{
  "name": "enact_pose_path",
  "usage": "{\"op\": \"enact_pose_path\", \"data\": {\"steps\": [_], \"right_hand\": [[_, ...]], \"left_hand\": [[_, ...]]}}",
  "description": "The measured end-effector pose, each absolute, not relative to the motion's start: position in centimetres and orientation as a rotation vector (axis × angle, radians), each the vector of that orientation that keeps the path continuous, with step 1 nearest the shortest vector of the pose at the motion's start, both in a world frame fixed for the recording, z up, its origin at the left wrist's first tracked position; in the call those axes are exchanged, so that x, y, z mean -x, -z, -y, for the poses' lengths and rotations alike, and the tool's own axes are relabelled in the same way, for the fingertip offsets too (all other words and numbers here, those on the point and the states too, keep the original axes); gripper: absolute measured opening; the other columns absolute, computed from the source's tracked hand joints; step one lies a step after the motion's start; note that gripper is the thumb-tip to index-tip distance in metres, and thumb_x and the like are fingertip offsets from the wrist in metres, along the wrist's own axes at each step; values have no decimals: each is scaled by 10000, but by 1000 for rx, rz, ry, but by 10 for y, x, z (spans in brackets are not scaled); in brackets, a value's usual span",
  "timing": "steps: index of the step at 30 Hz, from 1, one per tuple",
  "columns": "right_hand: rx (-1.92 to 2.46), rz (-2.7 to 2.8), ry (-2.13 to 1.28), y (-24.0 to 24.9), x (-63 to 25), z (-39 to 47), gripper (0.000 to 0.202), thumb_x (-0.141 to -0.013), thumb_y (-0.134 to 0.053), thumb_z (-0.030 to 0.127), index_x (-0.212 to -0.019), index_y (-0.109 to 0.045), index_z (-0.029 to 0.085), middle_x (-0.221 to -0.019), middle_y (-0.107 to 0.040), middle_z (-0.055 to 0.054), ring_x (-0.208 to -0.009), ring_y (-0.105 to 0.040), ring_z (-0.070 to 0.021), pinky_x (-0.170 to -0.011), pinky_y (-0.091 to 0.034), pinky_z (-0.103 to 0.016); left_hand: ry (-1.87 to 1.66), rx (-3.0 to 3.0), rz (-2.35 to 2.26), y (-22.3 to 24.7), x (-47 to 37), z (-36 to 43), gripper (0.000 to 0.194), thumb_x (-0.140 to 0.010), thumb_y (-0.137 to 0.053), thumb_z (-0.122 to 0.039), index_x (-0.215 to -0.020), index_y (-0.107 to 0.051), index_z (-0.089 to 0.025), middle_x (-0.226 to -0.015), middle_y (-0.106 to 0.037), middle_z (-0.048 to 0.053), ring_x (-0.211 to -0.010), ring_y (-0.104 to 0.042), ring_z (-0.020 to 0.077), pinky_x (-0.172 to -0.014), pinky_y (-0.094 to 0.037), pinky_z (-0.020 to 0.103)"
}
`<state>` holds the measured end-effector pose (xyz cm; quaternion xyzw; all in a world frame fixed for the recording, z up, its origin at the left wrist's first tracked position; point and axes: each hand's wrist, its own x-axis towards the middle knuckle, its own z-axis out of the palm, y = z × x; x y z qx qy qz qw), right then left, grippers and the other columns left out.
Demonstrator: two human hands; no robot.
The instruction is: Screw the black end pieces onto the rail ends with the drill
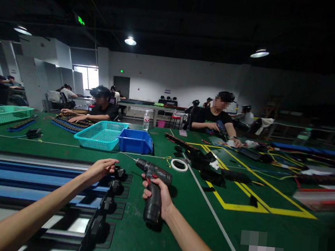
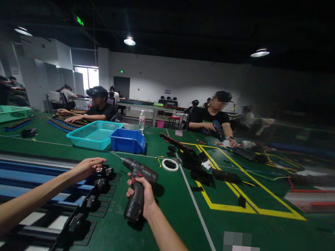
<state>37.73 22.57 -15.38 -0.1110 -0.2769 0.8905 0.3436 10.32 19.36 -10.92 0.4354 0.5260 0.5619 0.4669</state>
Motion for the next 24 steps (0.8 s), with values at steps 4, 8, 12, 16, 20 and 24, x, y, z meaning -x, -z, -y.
{"op": "enact_pose_path", "data": {"steps": [4, 8, 12, 16, 20, 24], "right_hand": [[292, 772, -2388, 158, -376, -223, 371, -808, -514, 268, -1138, -524, 99, -752, -540, -7, -489, -431, -67, -545, -403, -228], [301, 763, -2388, 159, -375, -226, 375, -816, -507, 258, -1151, -516, 91, -765, -538, -14, -507, -431, -67, -562, -404, -228], [303, 791, -2396, 159, -374, -226, 365, -820, -505, 264, -1144, -521, 97, -778, -536, -18, -522, -436, -70, -570, -407, -225], [305, 822, -2431, 158, -375, -223, 341, -816, -511, 261, -1116, -533, 100, -776, -530, -20, -538, -449, -72, -579, -411, -218], [316, 818, -2448, 157, -376, -224, 334, -811, -519, 262, -1110, -534, 115, -783, -532, -18, -548, -461, -76, -571, -409, -211], [313, 822, -2450, 159, -376, -226, 341, -808, -522, 270, -1113, -532, 119, -784, -532, -18, -544, -459, -77, -576, -414, -216]], "left_hand": [[-1502, -865, -1198, 115, -101, -199, 187, -723, -722, -191, -863, -665, -82, -709, -618, 42, -657, -580, 102, -659, -491, 230], [-1624, -770, -1121, 118, -99, -200, 172, -736, -684, -101, -899, -638, -72, -708, -616, 52, -659, -601, 112, -643, -525, 243], [-1686, -795, -1139, 118, -99, -197, 364, -714, -695, -122, -1062, -594, -91, -763, -630, 51, -596, -582, 89, -492, -463, 192], [-1733, -837, -1175, 117, -101, -195, 492, -692, -713, -180, -1149, -544, -112, -800, -648, 48, -527, -531, 55, -436, -397, 167], [-1783, -868, -1177, 117, -101, -195, 498, -678, -729, -209, -1127, -539, -109, -832, -668, 58, -526, -525, 52, -457, -398, 169], [-1814, -834, -1170, 118, -98, -197, 433, -651, -750, -175, -1035, -568, -99, -812, -679, 70, -612, -591, 88, -546, -457, 193]]}}
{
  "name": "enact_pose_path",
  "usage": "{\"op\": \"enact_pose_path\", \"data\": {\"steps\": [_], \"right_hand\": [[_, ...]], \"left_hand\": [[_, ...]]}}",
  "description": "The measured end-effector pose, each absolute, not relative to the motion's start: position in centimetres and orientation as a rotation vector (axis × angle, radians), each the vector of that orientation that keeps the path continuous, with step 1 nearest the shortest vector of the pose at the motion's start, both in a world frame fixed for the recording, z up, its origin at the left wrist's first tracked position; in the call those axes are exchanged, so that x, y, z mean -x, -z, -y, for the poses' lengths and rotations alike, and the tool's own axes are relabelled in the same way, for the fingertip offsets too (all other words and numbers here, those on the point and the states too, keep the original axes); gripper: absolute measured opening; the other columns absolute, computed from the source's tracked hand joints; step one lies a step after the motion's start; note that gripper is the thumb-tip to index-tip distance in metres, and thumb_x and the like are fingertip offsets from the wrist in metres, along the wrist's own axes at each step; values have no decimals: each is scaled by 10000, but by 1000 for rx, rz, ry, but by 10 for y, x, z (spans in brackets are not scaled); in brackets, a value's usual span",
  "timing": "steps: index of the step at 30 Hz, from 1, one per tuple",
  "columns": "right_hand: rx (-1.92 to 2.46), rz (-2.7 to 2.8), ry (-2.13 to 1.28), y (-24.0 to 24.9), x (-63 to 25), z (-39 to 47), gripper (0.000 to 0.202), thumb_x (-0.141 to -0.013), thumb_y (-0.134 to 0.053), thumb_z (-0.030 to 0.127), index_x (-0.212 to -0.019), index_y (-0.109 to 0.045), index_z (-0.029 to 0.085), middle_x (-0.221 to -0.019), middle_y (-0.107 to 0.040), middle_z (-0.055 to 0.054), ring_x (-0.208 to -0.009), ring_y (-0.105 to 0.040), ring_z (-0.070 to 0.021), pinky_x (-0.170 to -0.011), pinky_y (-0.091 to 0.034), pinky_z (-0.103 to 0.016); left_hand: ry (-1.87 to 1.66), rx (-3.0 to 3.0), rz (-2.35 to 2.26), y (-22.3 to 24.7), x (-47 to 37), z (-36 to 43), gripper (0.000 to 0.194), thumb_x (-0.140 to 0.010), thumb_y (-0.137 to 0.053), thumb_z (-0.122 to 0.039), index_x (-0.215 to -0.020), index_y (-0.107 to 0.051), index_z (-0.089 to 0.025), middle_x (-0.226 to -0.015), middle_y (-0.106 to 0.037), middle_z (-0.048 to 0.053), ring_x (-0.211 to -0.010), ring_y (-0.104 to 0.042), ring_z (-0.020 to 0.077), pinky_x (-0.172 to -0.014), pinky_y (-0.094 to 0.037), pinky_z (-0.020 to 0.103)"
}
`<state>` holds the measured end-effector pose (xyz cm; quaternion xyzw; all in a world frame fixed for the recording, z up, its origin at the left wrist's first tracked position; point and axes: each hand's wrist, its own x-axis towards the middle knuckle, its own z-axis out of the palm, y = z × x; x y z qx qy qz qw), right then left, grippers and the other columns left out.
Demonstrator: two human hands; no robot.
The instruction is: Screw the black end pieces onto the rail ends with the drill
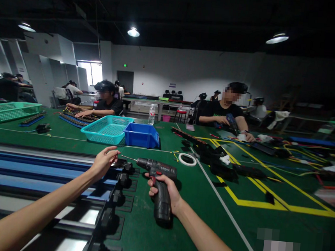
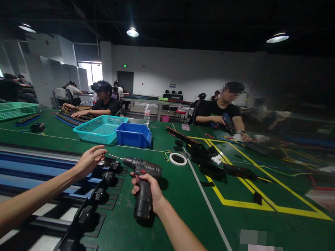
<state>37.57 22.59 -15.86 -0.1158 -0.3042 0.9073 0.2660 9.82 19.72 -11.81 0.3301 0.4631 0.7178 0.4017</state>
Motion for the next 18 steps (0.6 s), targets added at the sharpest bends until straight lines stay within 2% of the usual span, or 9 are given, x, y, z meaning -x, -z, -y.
{"op": "enact_pose_path", "data": {"steps": [8, 18], "right_hand": [[310, 829, -2445, 160, -375, -226, 352, -816, -514, 270, -1123, -529, 100, -797, -526, -23, -551, -459, -75, -592, -421, -222], [323, 819, -2464, 161, -375, -227, 320, -816, -514, 270, -1100, -521, 124, -801, -522, -23, -562, -476, -81, -596, -428, -225]], "left_hand": [[-1761, -846, -1124, 123, -96, -199, 383, -645, -761, -138, -984, -587, -107, -803, -674, 63, -671, -622, 106, -652, -501, 229], [-1734, -949, -1160, 131, -90, -203, 382, -628, -781, -222, -946, -613, -90, -816, -668, 67, -694, -613, 111, -682, -493, 247]]}}
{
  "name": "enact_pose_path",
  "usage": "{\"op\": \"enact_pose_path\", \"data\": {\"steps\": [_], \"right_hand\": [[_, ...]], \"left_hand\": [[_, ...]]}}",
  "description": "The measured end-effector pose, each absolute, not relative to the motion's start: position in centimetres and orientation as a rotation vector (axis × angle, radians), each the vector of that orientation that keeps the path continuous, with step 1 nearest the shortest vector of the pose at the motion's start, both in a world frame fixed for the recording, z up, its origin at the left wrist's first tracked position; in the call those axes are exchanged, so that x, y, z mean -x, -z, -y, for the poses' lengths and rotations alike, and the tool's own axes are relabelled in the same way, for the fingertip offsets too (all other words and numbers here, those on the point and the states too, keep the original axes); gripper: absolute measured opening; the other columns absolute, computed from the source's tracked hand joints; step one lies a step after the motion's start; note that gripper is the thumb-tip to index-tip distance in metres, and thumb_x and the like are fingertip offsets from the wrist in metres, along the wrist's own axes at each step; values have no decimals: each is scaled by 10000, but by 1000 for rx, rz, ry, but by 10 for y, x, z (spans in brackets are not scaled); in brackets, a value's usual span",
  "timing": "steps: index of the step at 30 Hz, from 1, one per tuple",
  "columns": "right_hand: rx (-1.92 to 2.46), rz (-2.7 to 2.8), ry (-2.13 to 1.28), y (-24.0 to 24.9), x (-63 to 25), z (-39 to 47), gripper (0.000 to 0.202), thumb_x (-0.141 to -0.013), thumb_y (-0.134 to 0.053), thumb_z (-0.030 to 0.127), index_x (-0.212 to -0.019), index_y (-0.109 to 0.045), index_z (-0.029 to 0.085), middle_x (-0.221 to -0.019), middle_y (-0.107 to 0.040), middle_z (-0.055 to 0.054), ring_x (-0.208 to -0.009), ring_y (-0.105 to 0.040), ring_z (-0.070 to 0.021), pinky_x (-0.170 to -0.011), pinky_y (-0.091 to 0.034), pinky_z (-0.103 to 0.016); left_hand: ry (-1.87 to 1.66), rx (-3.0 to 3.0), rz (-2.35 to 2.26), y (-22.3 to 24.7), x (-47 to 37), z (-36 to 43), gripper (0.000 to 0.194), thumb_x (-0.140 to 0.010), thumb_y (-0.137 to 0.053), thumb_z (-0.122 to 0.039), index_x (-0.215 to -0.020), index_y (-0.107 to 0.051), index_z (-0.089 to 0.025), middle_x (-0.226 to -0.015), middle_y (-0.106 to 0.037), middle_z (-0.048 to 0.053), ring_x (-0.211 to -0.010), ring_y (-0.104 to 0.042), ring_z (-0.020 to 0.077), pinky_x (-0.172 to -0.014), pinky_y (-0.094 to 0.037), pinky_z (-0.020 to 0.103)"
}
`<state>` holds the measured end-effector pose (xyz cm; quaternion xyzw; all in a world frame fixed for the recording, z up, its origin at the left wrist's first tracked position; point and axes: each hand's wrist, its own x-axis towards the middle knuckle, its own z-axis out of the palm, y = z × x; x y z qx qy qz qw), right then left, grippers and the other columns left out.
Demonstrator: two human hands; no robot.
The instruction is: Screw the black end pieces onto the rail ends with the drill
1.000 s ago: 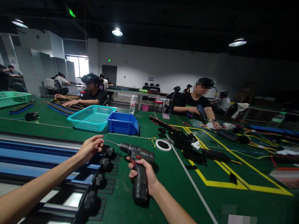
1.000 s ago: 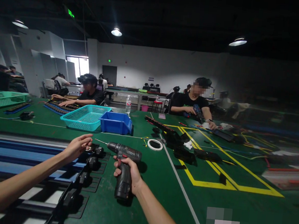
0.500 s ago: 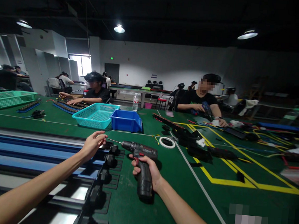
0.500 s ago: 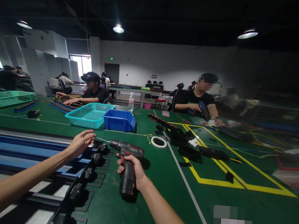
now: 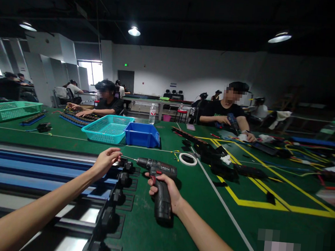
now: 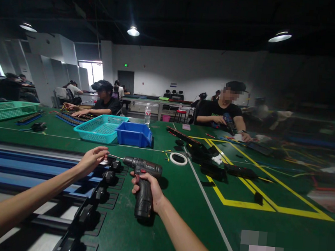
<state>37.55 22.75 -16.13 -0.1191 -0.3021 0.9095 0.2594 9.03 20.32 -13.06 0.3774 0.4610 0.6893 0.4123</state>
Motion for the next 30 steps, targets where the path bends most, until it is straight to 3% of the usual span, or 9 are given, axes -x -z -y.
{"op": "enact_pose_path", "data": {"steps": [13, 19, 22, 26, 30], "right_hand": [[360, 834, -2449, 159, -377, -227, 347, -803, -527, 249, -1122, -536, 113, -788, -548, -25, -580, -516, -93, -610, -452, -230], [381, 807, -2406, 160, -378, -225, 385, -781, -534, 214, -1150, -528, 105, -946, -602, -97, -868, -602, -191, -790, -482, -310], [364, 805, -2376, 162, -381, -226, 376, -781, -532, 192, -1148, -529, 111, -927, -594, -81, -848, -591, -173, -759, -484, -285], [339, 756, -2384, 162, -390, -226, 359, -773, -528, 164, -1127, -523, 103, -860, -564, -56, -758, -556, -133, -682, -471, -238], [377, 715, -2410, 159, -407, -222, 348, -762, -537, 172, -1097, -516, 78, -839, -548, -56, -728, -536, -124, -656, -459, -228]], "left_hand": [[-1646, -1117, -1253, 139, -87, -203, 385, -661, -745, -368, -910, -602, -112, -731, -617, 14, -652, -589, 107, -634, -470, 235], [-1594, -1350, -1461, 130, -94, -198, 459, -722, -638, -510, -965, -613, -122, -802, -661, 52, -680, -600, 151, -652, -464, 271], [-1529, -1606, -1699, 127, -95, -193, 405, -813, -523, -515, -948, -616, -145, -808, -661, 44, -722, -595, 162, -664, -430, 256], [-1134, -1979, -2006, 126, -91, -188, 418, -886, -394, -498, -796, -626, -162, -700, -631, 32, -661, -556, 161, -612, -352, 237], [-673, -2102, -2137, 129, -87, -185, 520, -914, -309, -510, -743, -656, -161, -712, -650, 90, -672, -586, 194, -616, -316, 253]]}}
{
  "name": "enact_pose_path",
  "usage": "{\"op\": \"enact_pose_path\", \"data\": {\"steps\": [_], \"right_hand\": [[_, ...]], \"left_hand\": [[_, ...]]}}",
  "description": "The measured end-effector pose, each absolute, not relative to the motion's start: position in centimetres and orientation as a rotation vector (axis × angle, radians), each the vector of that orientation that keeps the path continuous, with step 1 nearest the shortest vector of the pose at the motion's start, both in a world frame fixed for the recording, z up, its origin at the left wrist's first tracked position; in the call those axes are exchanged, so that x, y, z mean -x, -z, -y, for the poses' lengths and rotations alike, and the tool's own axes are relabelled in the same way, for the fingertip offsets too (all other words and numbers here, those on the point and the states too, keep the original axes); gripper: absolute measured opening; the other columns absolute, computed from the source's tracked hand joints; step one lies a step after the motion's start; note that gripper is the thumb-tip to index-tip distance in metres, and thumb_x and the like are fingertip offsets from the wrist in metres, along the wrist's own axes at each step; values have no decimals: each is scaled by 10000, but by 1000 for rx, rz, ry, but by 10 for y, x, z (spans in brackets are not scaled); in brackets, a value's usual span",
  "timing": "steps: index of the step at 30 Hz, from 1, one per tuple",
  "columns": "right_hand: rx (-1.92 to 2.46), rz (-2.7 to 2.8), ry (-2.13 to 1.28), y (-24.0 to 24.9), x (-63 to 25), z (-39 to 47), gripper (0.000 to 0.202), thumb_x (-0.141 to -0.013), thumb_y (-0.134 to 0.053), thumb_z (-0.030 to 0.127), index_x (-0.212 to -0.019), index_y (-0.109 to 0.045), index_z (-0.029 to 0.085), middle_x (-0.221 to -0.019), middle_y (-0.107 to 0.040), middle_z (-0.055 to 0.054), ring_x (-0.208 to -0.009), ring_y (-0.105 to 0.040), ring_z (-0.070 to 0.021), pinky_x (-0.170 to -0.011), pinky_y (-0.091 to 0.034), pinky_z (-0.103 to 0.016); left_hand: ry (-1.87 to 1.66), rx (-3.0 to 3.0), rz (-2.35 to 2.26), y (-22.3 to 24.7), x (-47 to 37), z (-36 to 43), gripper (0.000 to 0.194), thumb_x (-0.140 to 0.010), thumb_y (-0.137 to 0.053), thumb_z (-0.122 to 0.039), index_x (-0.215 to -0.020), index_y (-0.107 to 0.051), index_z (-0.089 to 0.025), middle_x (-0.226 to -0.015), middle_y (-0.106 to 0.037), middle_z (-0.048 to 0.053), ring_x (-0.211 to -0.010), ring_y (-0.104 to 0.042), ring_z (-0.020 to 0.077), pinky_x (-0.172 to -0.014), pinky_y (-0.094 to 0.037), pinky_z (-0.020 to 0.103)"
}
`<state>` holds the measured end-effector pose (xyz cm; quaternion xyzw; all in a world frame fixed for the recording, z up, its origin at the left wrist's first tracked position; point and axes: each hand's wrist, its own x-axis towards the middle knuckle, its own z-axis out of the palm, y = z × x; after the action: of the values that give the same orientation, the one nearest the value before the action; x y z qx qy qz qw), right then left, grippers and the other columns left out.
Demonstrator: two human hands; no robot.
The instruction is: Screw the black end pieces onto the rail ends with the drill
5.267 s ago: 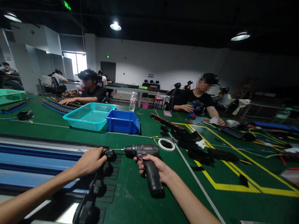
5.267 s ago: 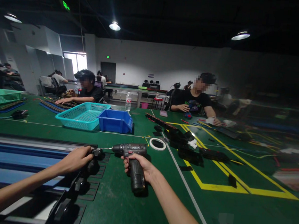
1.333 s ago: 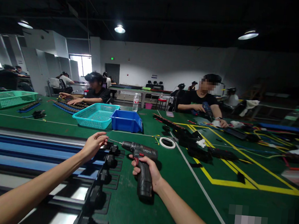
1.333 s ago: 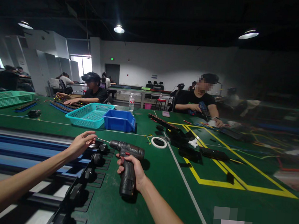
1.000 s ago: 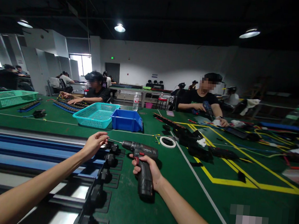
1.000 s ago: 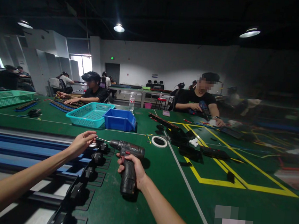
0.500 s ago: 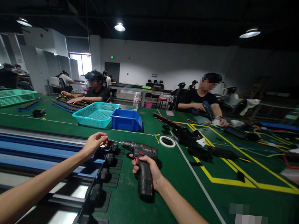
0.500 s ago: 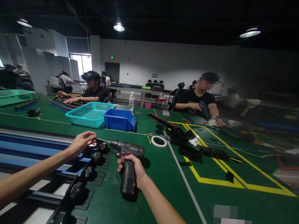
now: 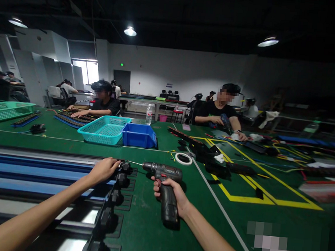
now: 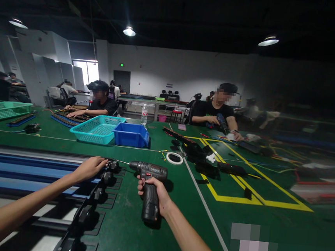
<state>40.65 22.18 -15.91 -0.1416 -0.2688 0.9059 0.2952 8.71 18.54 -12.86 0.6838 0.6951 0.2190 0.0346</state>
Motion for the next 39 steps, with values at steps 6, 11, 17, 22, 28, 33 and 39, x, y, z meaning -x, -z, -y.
{"op": "enact_pose_path", "data": {"steps": [6, 11, 17, 22, 28, 33, 39], "right_hand": [[472, 693, -2506, 153, -422, -215, 409, -727, -551, 178, -1112, -497, 53, -798, -534, -53, -707, -532, -125, -663, -456, -233], [461, 726, -2522, 151, -420, -215, 412, -748, -532, 179, -1136, -485, 50, -814, -534, -58, -722, -531, -128, -666, -452, -229], [501, 722, -2510, 156, -420, -218, 374, -739, -538, 176, -1099, -499, 85, -809, -542, -55, -715, -528, -129, -689, -458, -247], [534, 734, -2515, 154, -420, -218, 396, -722, -555, 183, -1101, -507, 79, -794, -543, -52, -697, -528, -126, -639, -453, -229], [519, 708, -2544, 152, -419, -219, 418, -728, -541, 178, -1125, -488, 58, -790, -539, -54, -698, -530, -129, -631, -458, -227], [509, 697, -2552, 155, -420, -220, 425, -732, -536, 176, -1139, -481, 64, -797, -536, -53, -703, -532, -132, -646, -459, -232], [487, 718, -2566, 156, -420, -221, 407, -749, -528, 190, -1129, -485, 51, -798, -529, -53, -710, -531, -134, -650, -454, -231]], "left_hand": [[-522, -2116, -2243, 131, -86, -182, 599, -927, -244, -528, -803, -701, -160, -839, -688, 157, -804, -631, 247, -685, -342, 282], [-445, -2117, -2237, 132, -87, -183, 621, -935, -219, -519, -781, -690, -145, -846, -695, 164, -777, -632, 243, -675, -349, 280], [-447, -2150, -2205, 135, -85, -185, 599, -943, -213, -510, -892, -693, -153, -924, -694, 153, -850, -634, 245, -711, -359, 279], [-406, -2107, -2237, 137, -83, -186, 637, -936, -206, -541, -824, -690, -143, -874, -697, 167, -843, -641, 256, -728, -370, 285], [-410, -2093, -2243, 137, -83, -187, 643, -930, -196, -556, -796, -677, -151, -849, -697, 163, -829, -647, 260, -710, -368, 289], [-427, -2093, -2227, 137, -84, -186, 611, -932, -222, -538, -821, -680, -148, -870, -698, 159, -863, -645, 258, -733, -373, 284], [-431, -2157, -2172, 136, -84, -186, 588, -943, -200, -525, -922, -675, -180, -961, -697, 146, -935, -631, 255, -764, -375, 287]]}}
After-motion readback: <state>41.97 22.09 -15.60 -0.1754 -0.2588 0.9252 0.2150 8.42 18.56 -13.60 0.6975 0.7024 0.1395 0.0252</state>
